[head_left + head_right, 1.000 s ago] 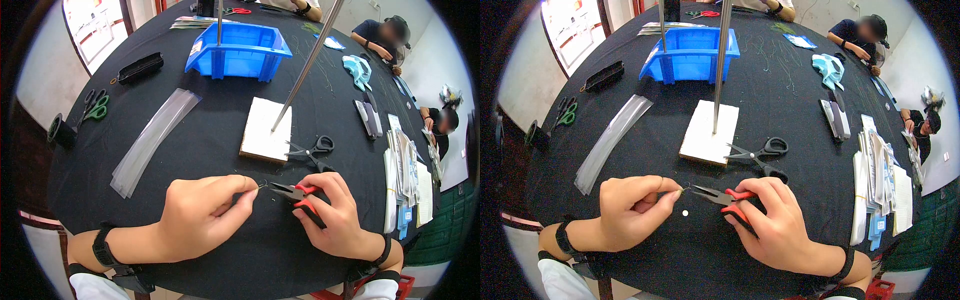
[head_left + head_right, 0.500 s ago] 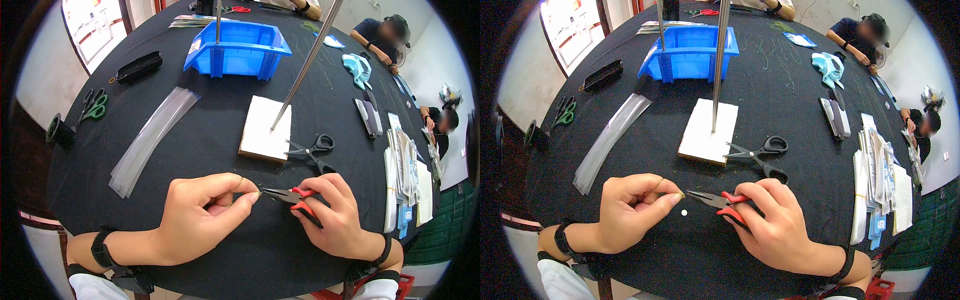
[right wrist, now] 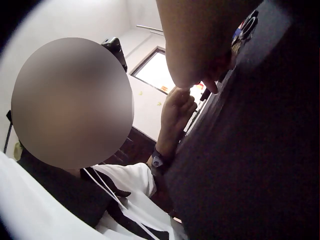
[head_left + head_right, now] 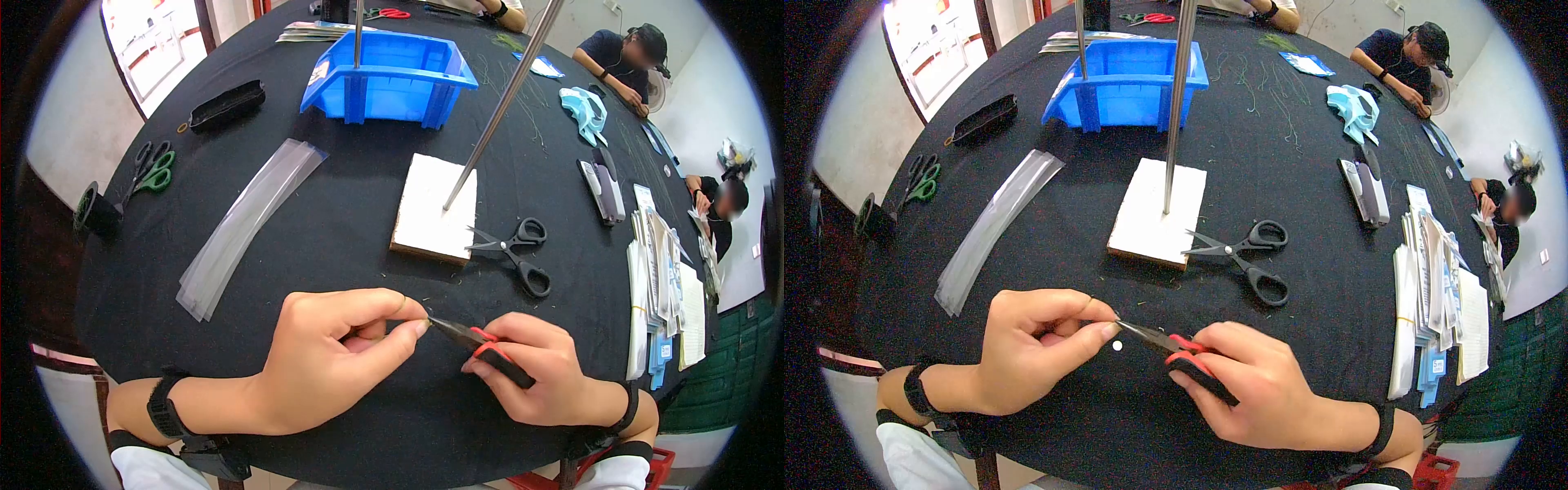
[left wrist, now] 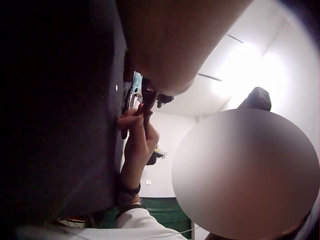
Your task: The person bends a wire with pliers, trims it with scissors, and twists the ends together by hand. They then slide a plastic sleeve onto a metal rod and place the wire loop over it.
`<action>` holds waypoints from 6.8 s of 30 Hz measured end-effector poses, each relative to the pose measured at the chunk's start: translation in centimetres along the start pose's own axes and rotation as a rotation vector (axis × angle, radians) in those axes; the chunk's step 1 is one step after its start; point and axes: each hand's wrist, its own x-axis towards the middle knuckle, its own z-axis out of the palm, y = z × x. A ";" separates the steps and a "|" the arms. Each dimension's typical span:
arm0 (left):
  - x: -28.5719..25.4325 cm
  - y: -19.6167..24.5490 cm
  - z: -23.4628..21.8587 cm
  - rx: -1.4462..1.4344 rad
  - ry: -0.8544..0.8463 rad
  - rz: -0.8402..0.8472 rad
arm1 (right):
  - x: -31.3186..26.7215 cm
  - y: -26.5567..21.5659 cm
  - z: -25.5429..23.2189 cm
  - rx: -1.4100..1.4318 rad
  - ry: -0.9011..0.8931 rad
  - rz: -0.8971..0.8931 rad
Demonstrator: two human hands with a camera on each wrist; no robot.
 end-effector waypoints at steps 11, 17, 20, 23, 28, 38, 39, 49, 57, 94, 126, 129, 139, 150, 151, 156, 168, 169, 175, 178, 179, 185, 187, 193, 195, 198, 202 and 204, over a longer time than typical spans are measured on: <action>0.1 0.1 -0.3 -0.076 -0.036 -0.129 | 0.5 -0.1 -0.8 -0.200 0.025 0.068; 0.3 0.0 -0.4 -0.161 -0.063 -0.178 | 0.8 -0.3 -1.1 -0.380 0.002 -0.007; 0.4 0.0 -0.3 -0.231 -0.091 -0.228 | 0.8 -0.4 -0.9 -0.420 0.024 -0.023; 0.4 0.0 -0.4 -0.237 -0.105 -0.246 | 0.8 -0.4 -0.9 -0.444 0.012 -0.019; 0.4 -0.1 -0.4 -0.255 -0.122 -0.268 | 0.7 -0.4 -0.9 -0.464 -0.010 -0.036; 0.4 0.0 -0.4 -0.217 -0.129 -0.257 | 0.6 0.2 -0.6 -0.403 0.023 -0.106; 0.4 0.0 -0.4 -0.203 -0.127 -0.244 | 0.6 0.2 -0.6 -0.393 0.020 -0.086; 0.3 0.0 -0.3 -0.149 -0.086 -0.193 | 0.0 -0.4 -0.5 -0.327 0.017 0.016; 0.3 0.2 -0.2 -0.112 -0.083 -0.168 | -0.2 -0.5 -0.3 -0.221 0.077 0.071; 0.4 -0.3 0.2 -0.019 0.028 -0.128 | 0.0 -0.6 -0.3 -0.051 0.105 0.207; -0.3 -0.1 0.8 -0.134 -0.266 -0.033 | 0.8 -0.5 0.5 0.129 0.150 -0.132; -0.2 -0.3 0.8 -0.219 -0.298 -0.118 | 0.7 -0.4 0.7 0.133 0.145 -0.117; 0.0 -0.5 0.9 -0.321 -0.324 -0.224 | 0.8 -0.5 0.9 0.085 0.149 -0.109; 0.0 -0.2 0.9 -0.342 -0.344 -0.264 | 0.8 -0.7 0.6 0.105 0.140 -0.022; 0.0 -0.3 0.9 -0.344 -0.338 -0.256 | 0.8 -0.7 0.6 0.104 0.137 -0.023; 0.1 0.0 0.6 -0.324 -0.223 -0.229 | 1.1 -0.1 -0.5 -0.187 0.262 0.036; 0.8 -0.3 -0.3 -0.277 -0.010 -0.162 | 1.7 5.2 -5.0 -0.317 0.082 0.332; 0.8 -0.3 -0.3 -0.275 -0.003 -0.154 | 1.7 5.5 -5.2 -0.325 0.064 0.294; 0.9 -0.1 -0.6 -0.283 0.020 -0.137 | 2.0 4.4 -5.7 -0.169 -0.043 0.372; 0.9 -0.1 -0.5 -0.331 0.041 -0.122 | 1.9 3.9 -5.7 0.124 -0.102 0.419; 0.9 0.0 -0.6 -0.347 0.042 -0.136 | 1.6 3.9 -5.6 0.241 -0.118 0.435; 0.8 0.5 -0.6 -0.470 0.026 -0.217 | 1.3 1.7 -4.4 0.529 -0.308 0.446; 0.7 0.6 -0.7 -0.508 0.014 -0.229 | 1.3 1.0 -4.0 0.519 -0.326 0.438; 0.6 0.7 -0.6 -0.561 -0.013 -0.266 | 1.1 1.0 -3.6 0.466 -0.331 0.395; 0.6 0.6 -0.6 -0.572 -0.007 -0.260 | 1.1 0.9 -3.6 0.452 -0.340 0.402; 0.6 0.5 -0.6 -0.585 -0.009 -0.267 | 1.2 0.9 -3.6 0.431 -0.348 0.395; 0.6 0.5 -0.6 -0.602 -0.016 -0.287 | 1.2 1.1 -3.5 0.446 -0.325 0.398; 0.6 0.5 -0.6 -0.606 -0.019 -0.293 | 1.2 1.1 -3.5 0.463 -0.324 0.395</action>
